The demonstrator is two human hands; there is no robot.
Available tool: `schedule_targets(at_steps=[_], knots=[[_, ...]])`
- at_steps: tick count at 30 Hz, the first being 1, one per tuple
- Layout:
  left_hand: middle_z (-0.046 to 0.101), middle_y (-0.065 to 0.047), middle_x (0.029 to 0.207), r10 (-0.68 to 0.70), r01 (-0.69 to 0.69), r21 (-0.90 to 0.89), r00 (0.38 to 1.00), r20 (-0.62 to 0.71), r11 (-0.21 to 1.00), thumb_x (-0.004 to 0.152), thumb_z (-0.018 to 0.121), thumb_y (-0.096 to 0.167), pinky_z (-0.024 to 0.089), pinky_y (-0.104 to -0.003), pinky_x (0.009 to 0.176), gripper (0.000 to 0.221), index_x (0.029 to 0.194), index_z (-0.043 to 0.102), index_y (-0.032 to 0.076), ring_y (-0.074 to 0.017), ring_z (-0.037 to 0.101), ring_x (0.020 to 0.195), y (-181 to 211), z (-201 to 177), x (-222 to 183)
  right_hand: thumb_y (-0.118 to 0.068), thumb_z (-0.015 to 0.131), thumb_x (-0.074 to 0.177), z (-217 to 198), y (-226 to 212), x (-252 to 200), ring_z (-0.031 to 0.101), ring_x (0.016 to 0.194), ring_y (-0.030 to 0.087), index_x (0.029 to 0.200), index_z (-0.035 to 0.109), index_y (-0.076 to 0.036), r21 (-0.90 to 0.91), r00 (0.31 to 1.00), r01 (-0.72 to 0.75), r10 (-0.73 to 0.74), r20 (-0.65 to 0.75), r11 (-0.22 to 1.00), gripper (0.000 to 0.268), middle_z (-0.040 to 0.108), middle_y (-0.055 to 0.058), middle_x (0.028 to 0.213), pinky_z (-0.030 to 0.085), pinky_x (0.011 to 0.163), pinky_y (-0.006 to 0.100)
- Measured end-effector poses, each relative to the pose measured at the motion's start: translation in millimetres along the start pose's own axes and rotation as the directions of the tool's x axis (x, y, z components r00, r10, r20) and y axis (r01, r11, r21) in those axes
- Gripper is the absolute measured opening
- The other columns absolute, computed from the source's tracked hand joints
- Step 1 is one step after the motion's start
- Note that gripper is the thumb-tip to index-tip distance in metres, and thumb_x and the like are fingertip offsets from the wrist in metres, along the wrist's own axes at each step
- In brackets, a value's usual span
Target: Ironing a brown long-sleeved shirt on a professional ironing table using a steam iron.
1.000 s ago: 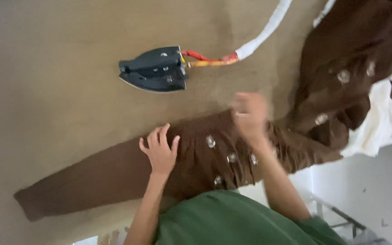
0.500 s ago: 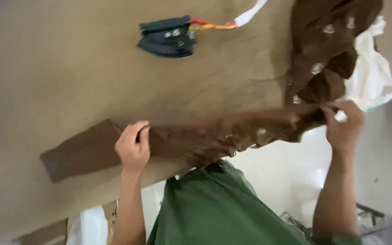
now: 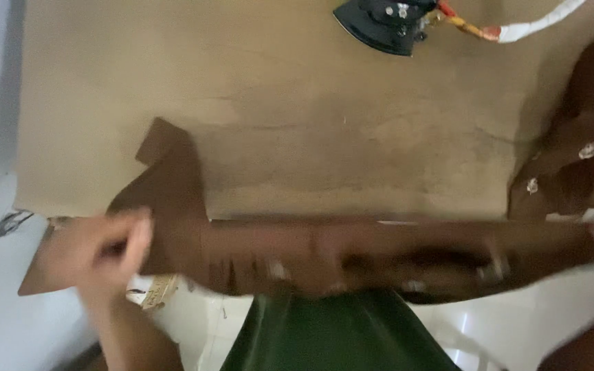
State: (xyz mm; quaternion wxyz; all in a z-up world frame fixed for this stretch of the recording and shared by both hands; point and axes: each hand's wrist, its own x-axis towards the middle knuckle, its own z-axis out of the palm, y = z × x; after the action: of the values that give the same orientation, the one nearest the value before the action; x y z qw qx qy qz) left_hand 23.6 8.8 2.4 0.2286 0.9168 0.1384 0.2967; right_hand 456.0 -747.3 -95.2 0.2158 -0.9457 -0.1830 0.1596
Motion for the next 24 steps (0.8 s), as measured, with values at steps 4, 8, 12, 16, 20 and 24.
schedule_targets(at_steps=[4,8,12,16,20,24], knots=[[0.077,-0.016,0.108,0.016,-0.016,-0.004,0.999,0.048,1.000,0.110,0.072,0.021,0.055,-0.039,0.088,0.025,0.111,0.077,-0.002,-0.0283,0.072,0.098,-78.1,76.8,89.8,-0.044,0.082,0.106,0.4,-210.6,132.8,0.050,0.083,0.010,0.093,0.074,-0.008,-0.134,0.978,0.169,-0.184,-0.102,0.976,0.039,0.065,0.003,0.084,0.037,0.075,0.032],[0.078,-0.005,0.099,0.166,-0.144,0.162,0.977,-0.135,0.976,0.109,0.068,0.033,0.050,-0.038,0.084,0.028,0.102,0.078,0.008,-0.0257,0.070,0.092,-158.2,175.2,160.3,-0.068,0.074,0.104,52.2,-254.7,242.5,0.037,0.068,0.017,0.073,0.052,-0.008,-0.146,0.971,0.150,-0.173,-0.164,0.978,0.071,0.040,0.001,0.066,0.026,0.062,0.038],[0.059,-0.018,0.126,-0.196,0.198,0.269,0.980,-0.035,0.943,0.105,0.067,0.030,0.035,-0.060,0.097,0.029,0.126,0.062,0.010,-0.0414,0.046,0.119,-131.0,213.3,173.7,-0.042,0.084,0.098,115.0,-246.3,276.9,0.056,0.104,0.037,0.120,0.072,-0.008,-0.074,0.917,0.215,-0.227,-0.329,0.974,0.042,0.064,0.018,0.115,0.043,0.082,0.054],[0.048,-0.031,0.141,-0.329,0.353,0.232,0.934,-0.137,0.906,0.113,0.060,0.036,0.032,-0.061,0.111,0.051,0.144,0.049,-0.003,-0.0481,0.044,0.136,-138.7,219.3,99.8,-0.026,0.081,0.099,163.0,-230.0,195.0,0.048,0.129,0.054,0.144,0.055,-0.004,0.038,0.947,0.080,-0.064,-0.314,0.996,0.056,0.052,0.032,0.136,0.040,0.099,0.069],[0.049,-0.034,0.142,-0.639,0.679,0.269,0.734,-0.231,0.683,0.114,0.052,0.050,0.028,-0.067,0.111,0.063,0.143,0.047,-0.006,-0.0509,0.042,0.135,-140.6,169.3,-11.8,-0.034,0.084,0.099,208.7,-145.6,60.6,0.058,0.115,0.051,0.134,0.060,0.004,-0.014,0.889,0.054,-0.055,-0.455,0.998,0.058,0.059,0.029,0.121,0.051,0.087,0.064],[0.052,-0.035,0.133,-0.763,0.751,0.424,0.619,-0.187,0.506,0.105,0.065,0.051,0.040,-0.068,0.094,0.065,0.141,0.054,-0.002,-0.0555,0.051,0.120,-175.8,173.5,-82.2,-0.048,0.083,0.084,255.2,-90.7,6.6,0.064,0.106,0.045,0.130,0.054,-0.003,-0.168,0.940,-0.091,0.029,-0.339,0.982,0.071,0.055,0.025,0.119,0.056,0.084,0.052]])
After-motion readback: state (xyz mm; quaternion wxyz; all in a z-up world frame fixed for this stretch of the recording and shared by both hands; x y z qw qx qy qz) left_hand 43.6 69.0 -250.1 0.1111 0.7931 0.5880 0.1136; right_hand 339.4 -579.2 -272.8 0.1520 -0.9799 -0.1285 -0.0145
